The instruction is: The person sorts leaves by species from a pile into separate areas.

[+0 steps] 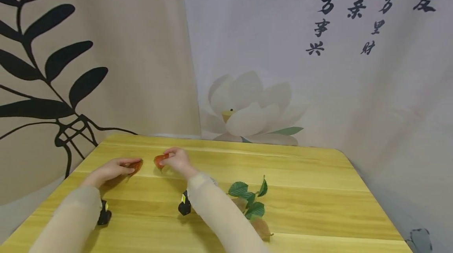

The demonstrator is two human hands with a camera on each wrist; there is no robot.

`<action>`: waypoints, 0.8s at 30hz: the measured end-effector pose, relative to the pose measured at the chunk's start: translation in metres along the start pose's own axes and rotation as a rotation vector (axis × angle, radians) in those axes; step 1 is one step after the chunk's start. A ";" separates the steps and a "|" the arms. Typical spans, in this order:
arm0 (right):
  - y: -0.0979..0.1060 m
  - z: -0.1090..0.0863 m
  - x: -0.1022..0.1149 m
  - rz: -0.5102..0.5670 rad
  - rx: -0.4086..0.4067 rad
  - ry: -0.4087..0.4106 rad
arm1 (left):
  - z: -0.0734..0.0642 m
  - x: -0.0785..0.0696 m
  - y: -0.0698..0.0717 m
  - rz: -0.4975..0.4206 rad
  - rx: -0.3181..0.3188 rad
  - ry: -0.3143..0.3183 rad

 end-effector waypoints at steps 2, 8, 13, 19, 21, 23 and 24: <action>-0.006 0.001 0.000 0.000 -0.011 -0.008 | 0.000 0.000 0.000 0.001 -0.004 0.021; -0.021 0.005 -0.006 0.005 -0.023 -0.019 | 0.000 0.001 0.001 0.016 -0.018 0.034; -0.026 0.006 -0.009 0.010 -0.039 -0.027 | 0.001 0.001 0.001 0.005 -0.011 0.035; -0.030 0.005 -0.007 0.044 -0.058 -0.024 | 0.000 0.000 0.001 -0.008 -0.010 0.054; -0.031 0.005 -0.007 0.053 -0.064 -0.021 | 0.000 -0.001 0.001 -0.006 -0.014 0.064; -0.033 0.006 -0.008 0.048 -0.065 -0.022 | 0.000 -0.001 0.001 0.000 -0.015 0.069; -0.033 0.006 -0.009 0.038 -0.067 -0.025 | 0.000 -0.001 0.001 0.001 -0.014 0.070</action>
Point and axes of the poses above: each hand's wrist, its own z-axis towards the middle knuckle, its own y-axis out of the back of the hand, x = y × z, the point moved 5 cm from there along z, towards the middle knuckle
